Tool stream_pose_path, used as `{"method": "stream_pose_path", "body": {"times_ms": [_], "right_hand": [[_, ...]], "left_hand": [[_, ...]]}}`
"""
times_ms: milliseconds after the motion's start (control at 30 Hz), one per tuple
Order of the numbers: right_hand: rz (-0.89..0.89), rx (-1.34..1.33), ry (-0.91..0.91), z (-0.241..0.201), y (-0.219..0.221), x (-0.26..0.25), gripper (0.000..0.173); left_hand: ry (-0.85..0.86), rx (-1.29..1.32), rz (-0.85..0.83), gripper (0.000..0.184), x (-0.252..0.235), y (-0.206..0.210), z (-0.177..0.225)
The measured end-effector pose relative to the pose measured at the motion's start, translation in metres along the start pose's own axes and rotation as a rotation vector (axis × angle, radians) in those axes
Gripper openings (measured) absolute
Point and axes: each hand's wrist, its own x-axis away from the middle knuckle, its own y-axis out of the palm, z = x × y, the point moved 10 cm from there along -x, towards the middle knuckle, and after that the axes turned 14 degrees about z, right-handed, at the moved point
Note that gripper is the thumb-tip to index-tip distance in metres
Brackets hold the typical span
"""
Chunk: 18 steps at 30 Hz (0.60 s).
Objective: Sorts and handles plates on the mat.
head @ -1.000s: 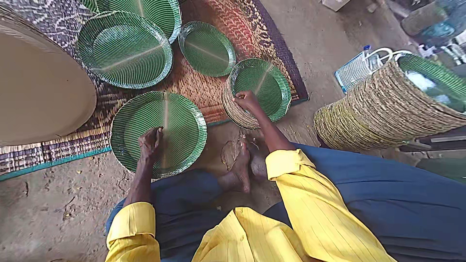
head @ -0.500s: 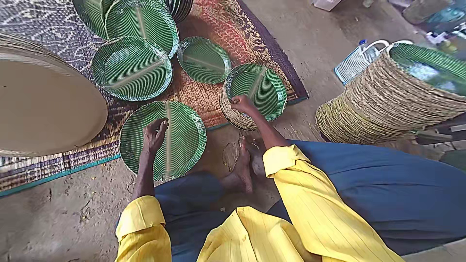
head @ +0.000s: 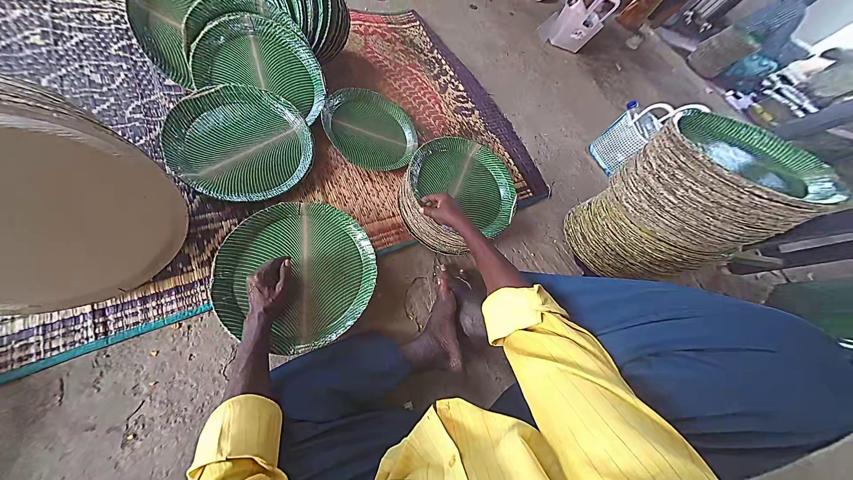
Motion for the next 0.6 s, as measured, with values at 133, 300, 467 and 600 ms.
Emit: {"method": "stream_pose_path", "body": {"times_ms": [133,300,467,600], "right_hand": [[-0.008,0.036,-0.004,0.0,0.002,-0.001,0.038],[0.029,0.02,-0.016,0.004,0.002,-0.002,0.037],[0.013,0.03,-0.035,-0.002,0.002,0.002,0.036],[-0.024,0.029,-0.026,0.0,0.002,0.002,0.036]], "left_hand": [[0.058,0.014,-0.015,0.045,0.001,0.004,0.008],[0.028,0.009,0.004,0.04,0.002,-0.001,0.006],[0.043,0.045,0.063,0.04,0.01,-0.009,0.021],[0.027,0.031,-0.04,0.04,0.017,0.013,0.022]]}}
